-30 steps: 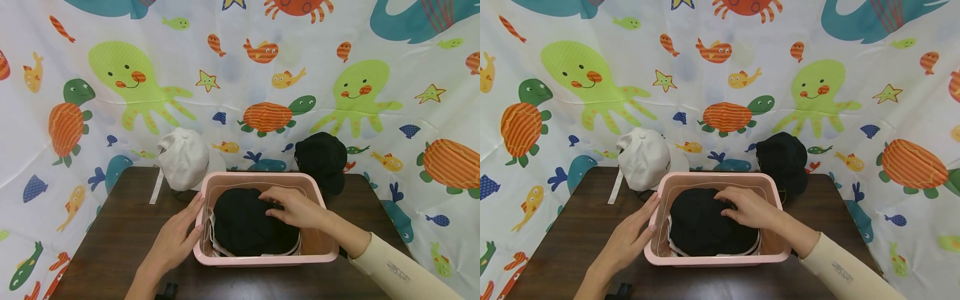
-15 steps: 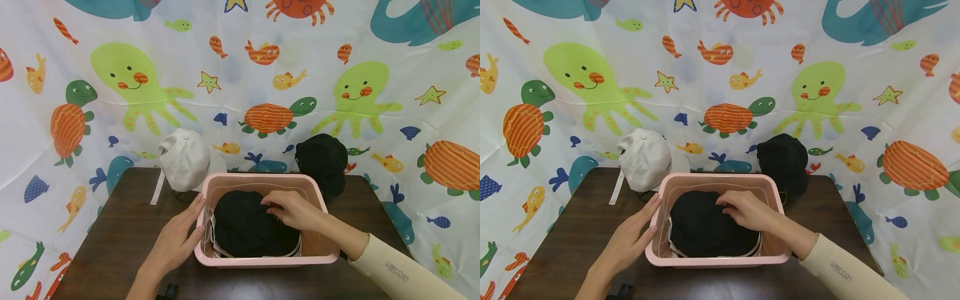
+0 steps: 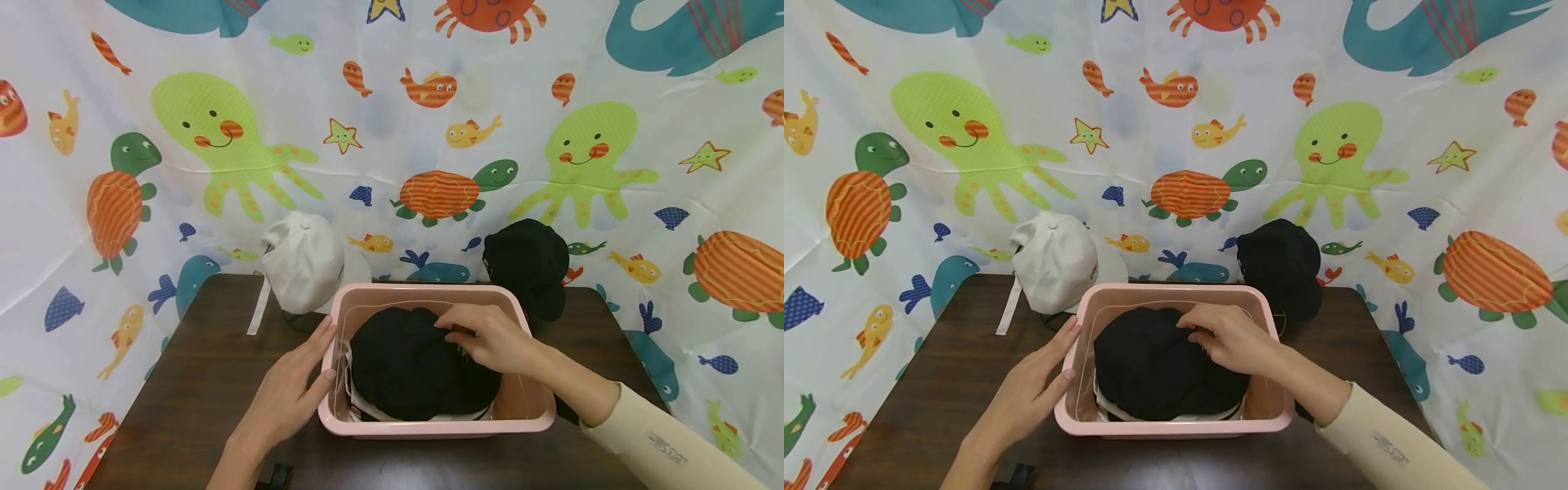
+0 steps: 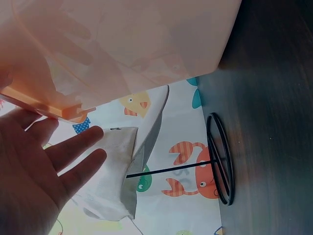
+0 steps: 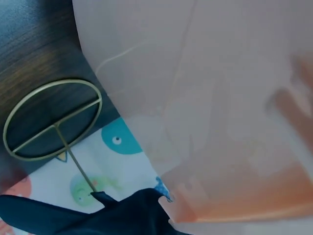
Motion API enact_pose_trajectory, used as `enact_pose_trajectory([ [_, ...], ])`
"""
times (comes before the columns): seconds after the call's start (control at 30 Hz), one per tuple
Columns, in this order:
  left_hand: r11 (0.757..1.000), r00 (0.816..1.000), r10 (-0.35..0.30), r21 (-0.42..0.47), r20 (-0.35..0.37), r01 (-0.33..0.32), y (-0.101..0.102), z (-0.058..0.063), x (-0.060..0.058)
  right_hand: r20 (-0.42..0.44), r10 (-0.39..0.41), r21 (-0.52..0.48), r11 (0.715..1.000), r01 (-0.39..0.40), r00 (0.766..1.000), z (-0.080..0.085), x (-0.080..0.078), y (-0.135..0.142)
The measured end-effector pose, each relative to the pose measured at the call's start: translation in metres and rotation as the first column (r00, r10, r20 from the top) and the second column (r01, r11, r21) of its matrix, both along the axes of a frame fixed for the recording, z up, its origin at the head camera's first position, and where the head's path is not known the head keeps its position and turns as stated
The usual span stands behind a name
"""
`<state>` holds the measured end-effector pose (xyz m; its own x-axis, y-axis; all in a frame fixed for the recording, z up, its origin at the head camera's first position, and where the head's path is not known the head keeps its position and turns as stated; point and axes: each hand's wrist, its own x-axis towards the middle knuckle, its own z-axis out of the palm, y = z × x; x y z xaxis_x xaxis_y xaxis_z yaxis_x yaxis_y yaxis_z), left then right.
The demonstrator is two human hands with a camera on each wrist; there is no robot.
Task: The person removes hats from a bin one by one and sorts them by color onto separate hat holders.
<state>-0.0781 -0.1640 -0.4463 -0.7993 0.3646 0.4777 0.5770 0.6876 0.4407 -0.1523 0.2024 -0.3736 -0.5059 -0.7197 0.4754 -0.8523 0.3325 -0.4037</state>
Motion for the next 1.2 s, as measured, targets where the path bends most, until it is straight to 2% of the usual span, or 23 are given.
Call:
enact_pose_trajectory([
  [0.37, 1.0, 1.0, -0.001, 0.003, 0.001, 0.001, 0.001, -0.001, -0.001, -0.028, 0.023, -0.037, 0.999, -0.024, 0.999, 0.016, -0.004, 0.007],
  [0.77, 1.0, 1.0, 0.003, 0.018, 0.019, -0.004, 0.001, -0.003, -0.001, -0.018, 0.002, -0.052, 0.999, -0.003, 1.0, 0.035, -0.001, 0.014],
  [1.07, 1.0, 0.999, 0.009, 0.023, 0.036, -0.01, 0.001, -0.003, 0.0, -0.097, -0.012, -0.063, 0.998, 0.006, 0.995, 0.048, -0.001, 0.013],
  [1.2, 0.999, 0.999, 0.01, 0.03, 0.031, -0.011, 0.001, -0.002, 0.001, -0.099, -0.004, -0.087, 0.996, -0.005, 0.995, 0.056, 0.001, 0.013],
])
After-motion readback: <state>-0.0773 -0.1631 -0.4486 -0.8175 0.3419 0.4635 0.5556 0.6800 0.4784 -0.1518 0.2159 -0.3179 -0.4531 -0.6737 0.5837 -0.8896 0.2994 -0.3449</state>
